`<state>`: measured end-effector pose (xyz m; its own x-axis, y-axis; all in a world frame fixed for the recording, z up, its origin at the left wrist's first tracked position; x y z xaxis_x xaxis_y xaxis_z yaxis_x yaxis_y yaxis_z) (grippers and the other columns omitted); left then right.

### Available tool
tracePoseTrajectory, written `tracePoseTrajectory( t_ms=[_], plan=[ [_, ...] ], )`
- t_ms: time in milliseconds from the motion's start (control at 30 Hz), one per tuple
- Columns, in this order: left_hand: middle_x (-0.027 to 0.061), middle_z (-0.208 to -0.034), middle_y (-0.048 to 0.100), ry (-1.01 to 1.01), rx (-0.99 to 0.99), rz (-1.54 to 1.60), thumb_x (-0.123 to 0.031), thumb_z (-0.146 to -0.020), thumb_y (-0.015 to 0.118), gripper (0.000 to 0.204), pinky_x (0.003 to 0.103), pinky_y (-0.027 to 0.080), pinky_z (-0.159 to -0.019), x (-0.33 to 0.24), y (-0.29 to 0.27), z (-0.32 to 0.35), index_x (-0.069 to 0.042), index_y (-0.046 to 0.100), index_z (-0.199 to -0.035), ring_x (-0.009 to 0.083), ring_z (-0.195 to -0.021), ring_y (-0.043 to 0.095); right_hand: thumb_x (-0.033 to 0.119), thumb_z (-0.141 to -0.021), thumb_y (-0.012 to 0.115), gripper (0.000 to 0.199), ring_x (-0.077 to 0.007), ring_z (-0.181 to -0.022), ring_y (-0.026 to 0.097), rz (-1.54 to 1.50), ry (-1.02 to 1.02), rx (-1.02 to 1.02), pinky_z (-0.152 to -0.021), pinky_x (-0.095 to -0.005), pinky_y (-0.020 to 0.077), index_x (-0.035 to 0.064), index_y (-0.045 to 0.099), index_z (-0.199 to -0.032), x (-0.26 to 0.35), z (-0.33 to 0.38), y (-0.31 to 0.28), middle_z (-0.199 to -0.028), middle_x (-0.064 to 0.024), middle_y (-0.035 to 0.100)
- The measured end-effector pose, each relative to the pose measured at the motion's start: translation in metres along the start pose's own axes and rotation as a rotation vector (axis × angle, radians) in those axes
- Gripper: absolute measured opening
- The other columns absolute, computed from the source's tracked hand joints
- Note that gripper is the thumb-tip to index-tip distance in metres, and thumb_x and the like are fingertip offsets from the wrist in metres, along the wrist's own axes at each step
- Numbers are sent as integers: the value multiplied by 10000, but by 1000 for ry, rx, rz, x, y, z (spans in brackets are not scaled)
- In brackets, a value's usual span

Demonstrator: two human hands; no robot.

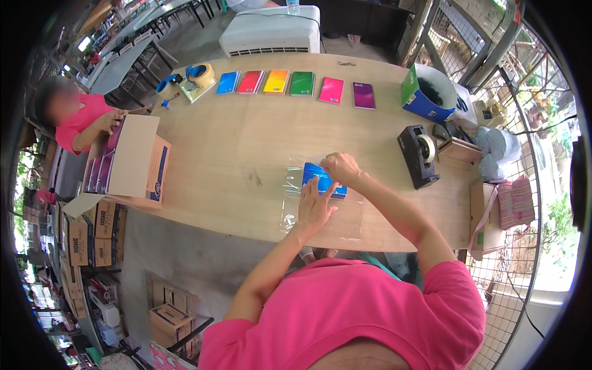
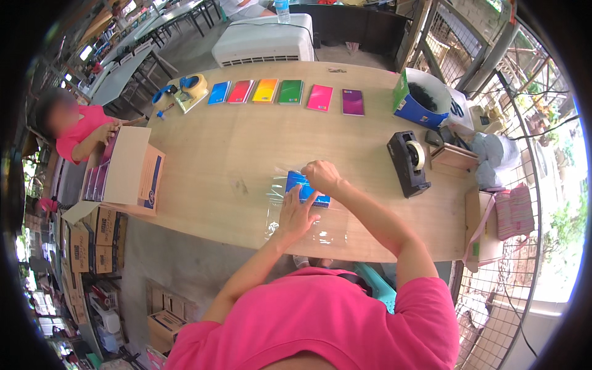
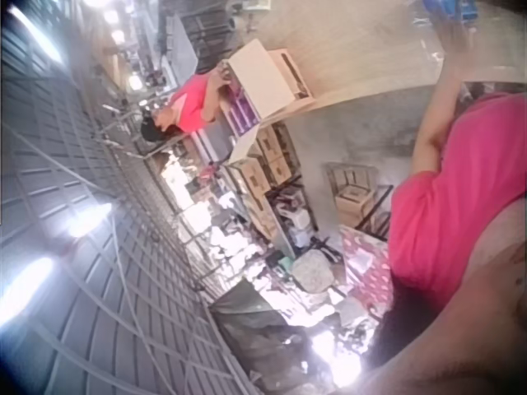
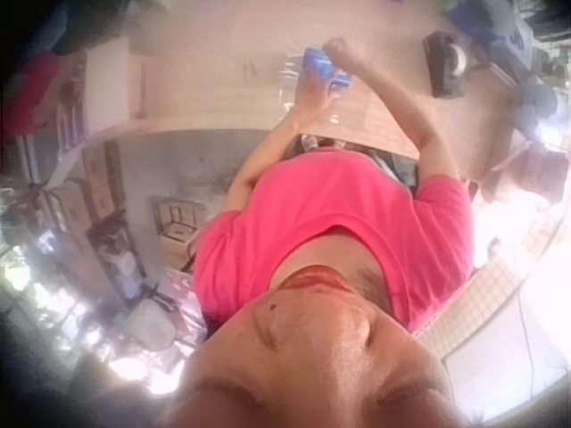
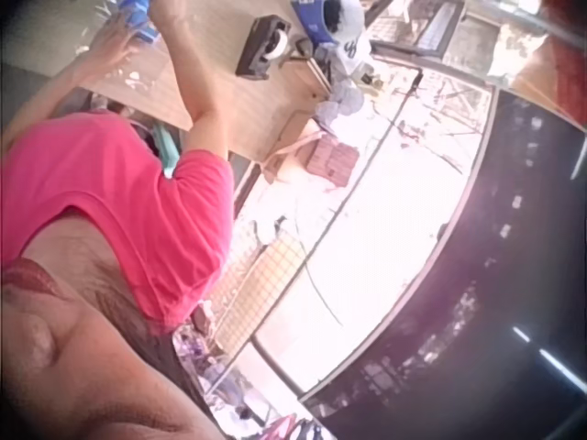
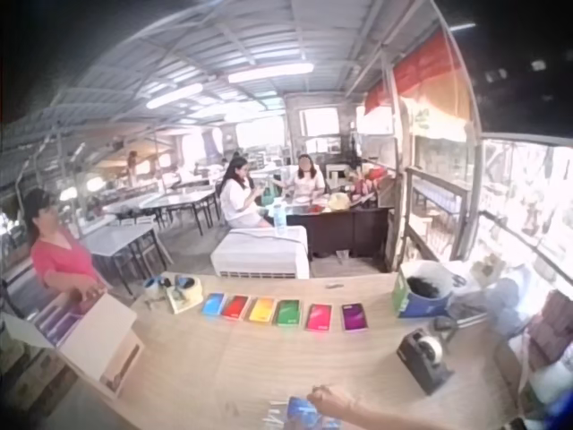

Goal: The person organizes several small notebooks by color on a table, places them into a clear plastic bag, and then seals the bag using adhesive tape from a dispenser.

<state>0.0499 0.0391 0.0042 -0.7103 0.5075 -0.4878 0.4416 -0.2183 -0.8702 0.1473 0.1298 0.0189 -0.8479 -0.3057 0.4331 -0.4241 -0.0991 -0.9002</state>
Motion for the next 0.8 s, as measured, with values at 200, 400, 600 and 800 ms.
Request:
tracePoseTrajectory(
  t_ms=[200, 400, 600, 800],
  plan=[
    [357, -1543, 83, -38, -36, -100, -381, -710, 844, 816, 624, 244, -1121, -1, 2, 5, -257, 479, -1429, 559, -1426, 124, 5, -697, 622, 148, -302, -802, 637, 41, -74, -203, -624, -435, 529, 88, 712, -779, 14, 16, 9, -802, -82, 628],
    [338, -1574, 15, -179, 26, -200, -392, -653, 874, 769, 824, 273, -922, -2, 14, -7, -240, 571, -1343, 533, -1454, 66, 27, -656, 646, 127, -312, -794, 633, -10, -64, -240, -642, -449, 515, 67, 693, -768, 12, 25, 17, -786, -85, 618],
    [322, -1580, 19, -193, 26, -264, -427, -632, 875, 866, 853, 299, -850, 4, 28, -16, -225, 516, -1394, 549, -1446, 60, 55, -666, 655, 54, -318, -785, 628, -12, -31, -299, -646, -439, 513, 50, 657, -719, 13, 33, 18, -795, -92, 611],
    [313, -1580, 41, -251, 17, -309, -421, -730, 796, 966, 846, 284, -887, 11, 39, -25, -75, 327, -1501, 546, -1450, 46, 130, -765, 638, 120, -310, -859, 623, 87, -30, -242, -708, -410, 535, 57, 684, -849, 22, 39, 29, -855, -99, 616]
  ],
)
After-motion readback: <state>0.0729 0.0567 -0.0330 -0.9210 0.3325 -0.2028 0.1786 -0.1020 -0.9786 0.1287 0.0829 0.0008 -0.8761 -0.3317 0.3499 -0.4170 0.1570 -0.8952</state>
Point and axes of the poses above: each hand's wrist, its own z-axis away from the middle knuckle, its own y-axis out of the palm, x = y × z, the point moved 8 cm from there along -z, towards the middle knuckle
